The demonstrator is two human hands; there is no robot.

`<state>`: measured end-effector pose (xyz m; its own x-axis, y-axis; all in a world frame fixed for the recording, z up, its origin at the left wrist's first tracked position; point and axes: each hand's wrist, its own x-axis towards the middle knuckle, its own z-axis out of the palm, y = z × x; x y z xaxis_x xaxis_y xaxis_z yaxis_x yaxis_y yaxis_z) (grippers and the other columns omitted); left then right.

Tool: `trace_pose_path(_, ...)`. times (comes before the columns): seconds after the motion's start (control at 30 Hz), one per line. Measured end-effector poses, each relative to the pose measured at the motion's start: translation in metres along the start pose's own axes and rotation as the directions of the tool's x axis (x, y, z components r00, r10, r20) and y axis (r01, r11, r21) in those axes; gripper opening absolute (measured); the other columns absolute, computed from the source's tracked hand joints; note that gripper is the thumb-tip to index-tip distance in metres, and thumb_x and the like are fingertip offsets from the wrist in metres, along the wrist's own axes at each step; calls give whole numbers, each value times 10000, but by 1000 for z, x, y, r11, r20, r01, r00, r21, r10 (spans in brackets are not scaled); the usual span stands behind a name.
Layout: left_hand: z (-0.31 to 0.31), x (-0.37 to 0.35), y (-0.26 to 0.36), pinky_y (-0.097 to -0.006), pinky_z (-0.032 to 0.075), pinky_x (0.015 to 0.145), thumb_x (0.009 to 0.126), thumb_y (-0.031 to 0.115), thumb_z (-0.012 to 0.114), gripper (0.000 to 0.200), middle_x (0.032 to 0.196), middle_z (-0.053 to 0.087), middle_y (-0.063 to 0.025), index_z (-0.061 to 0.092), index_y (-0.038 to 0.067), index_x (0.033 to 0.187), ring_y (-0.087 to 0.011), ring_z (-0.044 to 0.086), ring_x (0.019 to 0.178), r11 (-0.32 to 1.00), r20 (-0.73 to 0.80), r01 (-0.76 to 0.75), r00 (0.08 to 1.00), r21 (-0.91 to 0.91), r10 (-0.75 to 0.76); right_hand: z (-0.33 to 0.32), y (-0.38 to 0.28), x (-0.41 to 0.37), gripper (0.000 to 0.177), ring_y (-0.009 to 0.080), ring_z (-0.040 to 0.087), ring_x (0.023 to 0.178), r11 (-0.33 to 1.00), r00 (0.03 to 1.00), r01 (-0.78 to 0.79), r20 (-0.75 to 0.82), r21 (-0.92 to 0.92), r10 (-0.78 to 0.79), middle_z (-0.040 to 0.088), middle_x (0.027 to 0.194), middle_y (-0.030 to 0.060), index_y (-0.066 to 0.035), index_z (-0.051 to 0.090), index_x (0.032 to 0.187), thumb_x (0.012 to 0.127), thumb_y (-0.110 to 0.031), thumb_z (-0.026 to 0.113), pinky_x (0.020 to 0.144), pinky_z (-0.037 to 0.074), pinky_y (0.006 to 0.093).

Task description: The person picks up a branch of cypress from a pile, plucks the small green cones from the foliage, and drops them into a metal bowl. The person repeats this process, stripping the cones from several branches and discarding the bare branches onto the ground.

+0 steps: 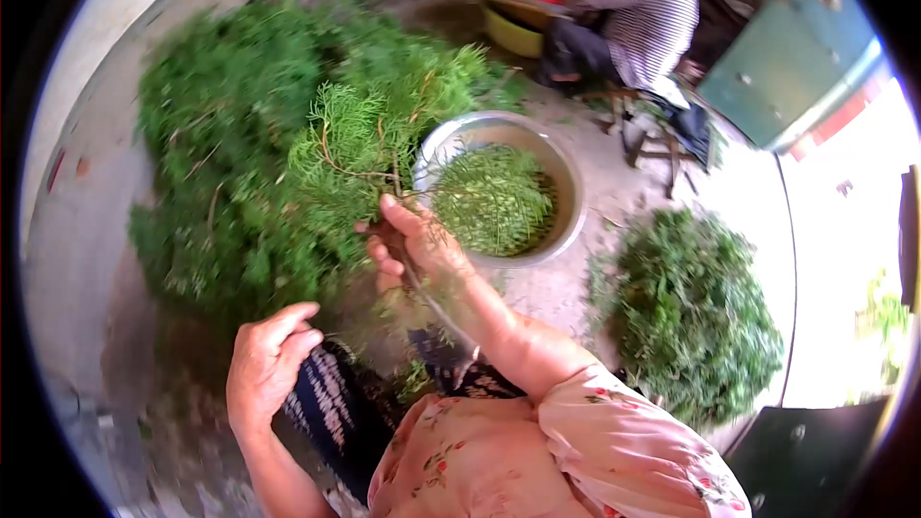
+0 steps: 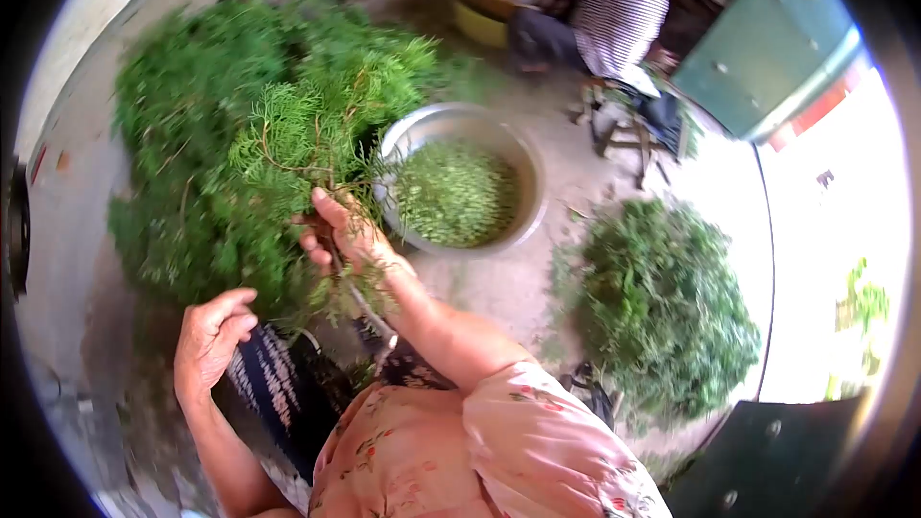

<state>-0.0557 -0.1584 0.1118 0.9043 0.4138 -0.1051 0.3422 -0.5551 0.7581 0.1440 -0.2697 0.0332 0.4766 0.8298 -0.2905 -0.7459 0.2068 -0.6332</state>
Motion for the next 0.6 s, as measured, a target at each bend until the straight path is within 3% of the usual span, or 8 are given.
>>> trace_pose_path(0.07,21,9,-49,-265,494,542,785,66,591,260,761,642,-123,606,-42,1021,-144,606,594,943,59,175,984,-283,-165,-20,-23,-10,243,117,484,508,992,999,-40,34,123,36,586,829,120,-58,435,929,924,-292,502,373,369,226)
trace_pose_path(0.17,43,13,-79,-265,520,533,815,69,591,302,803,636,-146,556,-63,1084,-174,600,578,722,225,379,925,-579,-306,-43,-51,-34,188,107,475,537,978,948,162,-295,132,-117,574,860,113,-58,422,968,938,-239,468,390,368,205)
trace_pose_path(0.27,57,8,-103,-299,526,527,838,102,584,283,831,627,-157,552,-44,1079,-188,609,625,622,203,374,922,-688,-330,-128,-72,-58,174,116,459,516,991,829,122,-555,57,-70,531,766,84,-66,418,920,934,-231,472,387,372,213)
trace_pose_path(0.3,55,8,-98,-309,529,537,844,116,586,296,848,623,-151,542,-37,1092,-187,607,647,603,195,361,926,-712,-324,-197,-73,-68,210,117,458,516,992,869,127,-478,-25,-123,526,765,81,-57,434,932,925,-260,489,384,361,221)
trace_pose_path(0.4,51,5,-101,-308,528,531,848,119,583,301,848,622,-148,532,-36,1100,-185,605,646,554,165,312,940,-772,-299,-267,-126,-158,246,125,460,469,898,523,121,-742,-424,-420,537,649,48,-74,513,806,857,-310,561,372,338,231)
trace_pose_path(0.47,48,1,-101,-294,520,538,880,104,538,280,864,623,-154,524,-50,1113,-178,601,664,521,165,319,933,-792,-321,-349,-164,-229,311,152,492,481,856,336,211,-787,-472,-517,549,660,46,-65,527,837,821,-369,592,375,353,252)
trace_pose_path(0.5,47,-1,-102,-294,518,539,878,106,538,282,864,625,-154,524,-50,1113,-177,602,664,512,147,302,936,-804,-320,-354,-178,-247,313,171,535,565,746,84,556,-868,-367,-490,573,743,90,-52,520,947,831,-334,591,420,408,276)
trace_pose_path(0.6,44,-11,-108,-287,511,548,874,113,543,284,859,629,-147,529,-46,1110,-174,609,658,475,76,216,952,-853,-295,-402,-205,-300,262,183,536,598,619,-112,661,-871,-424,-478,562,753,87,-50,513,924,835,-289,574,469,427,298)
